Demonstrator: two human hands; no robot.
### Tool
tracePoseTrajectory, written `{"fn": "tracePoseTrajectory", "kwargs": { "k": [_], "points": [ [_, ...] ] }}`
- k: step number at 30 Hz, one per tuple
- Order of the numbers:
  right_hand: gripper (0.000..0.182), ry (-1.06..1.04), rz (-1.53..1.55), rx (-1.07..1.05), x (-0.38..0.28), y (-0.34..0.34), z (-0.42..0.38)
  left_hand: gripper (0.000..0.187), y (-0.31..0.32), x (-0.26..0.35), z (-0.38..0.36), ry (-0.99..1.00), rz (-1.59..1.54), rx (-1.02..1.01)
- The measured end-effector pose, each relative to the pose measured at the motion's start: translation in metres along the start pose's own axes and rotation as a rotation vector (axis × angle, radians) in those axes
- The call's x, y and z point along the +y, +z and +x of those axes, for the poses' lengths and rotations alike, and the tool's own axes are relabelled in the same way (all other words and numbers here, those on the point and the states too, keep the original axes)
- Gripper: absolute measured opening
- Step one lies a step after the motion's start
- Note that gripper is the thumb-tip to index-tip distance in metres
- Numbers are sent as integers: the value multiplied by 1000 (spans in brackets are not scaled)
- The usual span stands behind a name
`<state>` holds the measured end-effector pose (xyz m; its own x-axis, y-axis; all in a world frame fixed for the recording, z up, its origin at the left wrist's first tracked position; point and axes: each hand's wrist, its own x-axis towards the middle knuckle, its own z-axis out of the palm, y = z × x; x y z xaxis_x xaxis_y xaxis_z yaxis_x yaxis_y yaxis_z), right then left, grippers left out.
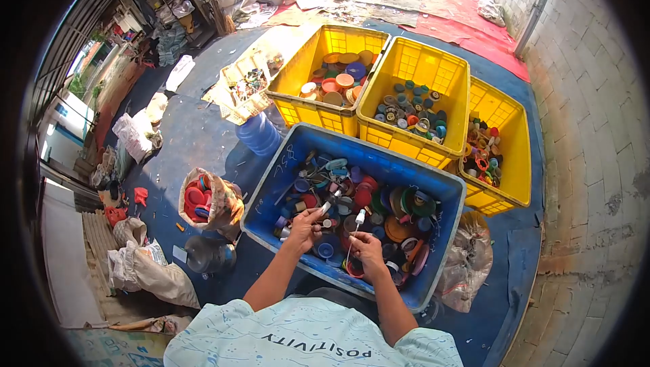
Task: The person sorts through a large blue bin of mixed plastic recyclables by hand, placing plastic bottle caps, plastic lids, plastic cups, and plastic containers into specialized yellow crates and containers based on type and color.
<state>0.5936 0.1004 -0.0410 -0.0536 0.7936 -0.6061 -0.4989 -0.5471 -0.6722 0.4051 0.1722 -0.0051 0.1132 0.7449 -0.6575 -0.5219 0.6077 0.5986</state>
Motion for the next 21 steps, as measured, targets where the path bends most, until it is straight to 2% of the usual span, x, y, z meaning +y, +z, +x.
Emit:
{"fn": "tracePoseTrajectory", "kwargs": {
  "k": [2, 3, 10, 15, 21],
  "points": [
    [17, -2, 5, -13, -2, -8, -6, 23, 5, -8, -11, 1, -13, -25],
    [16, -6, -41, -10, -2, -12, -9, 16, 8, -11, -16, -5, -36, -19],
    [21, 6, -34, -44, -7, -5, -22, 22, 4, -15, -62, -24, -123, -78],
    [15, -89, -86, -84, -6, 30, -29, 15, -42, -16, -78, -28, -188, -166],
    [15, -168, -250, -134, 17, 111, -28, 17, -112, 20, -106, 62, -279, -122]
  ]
}}
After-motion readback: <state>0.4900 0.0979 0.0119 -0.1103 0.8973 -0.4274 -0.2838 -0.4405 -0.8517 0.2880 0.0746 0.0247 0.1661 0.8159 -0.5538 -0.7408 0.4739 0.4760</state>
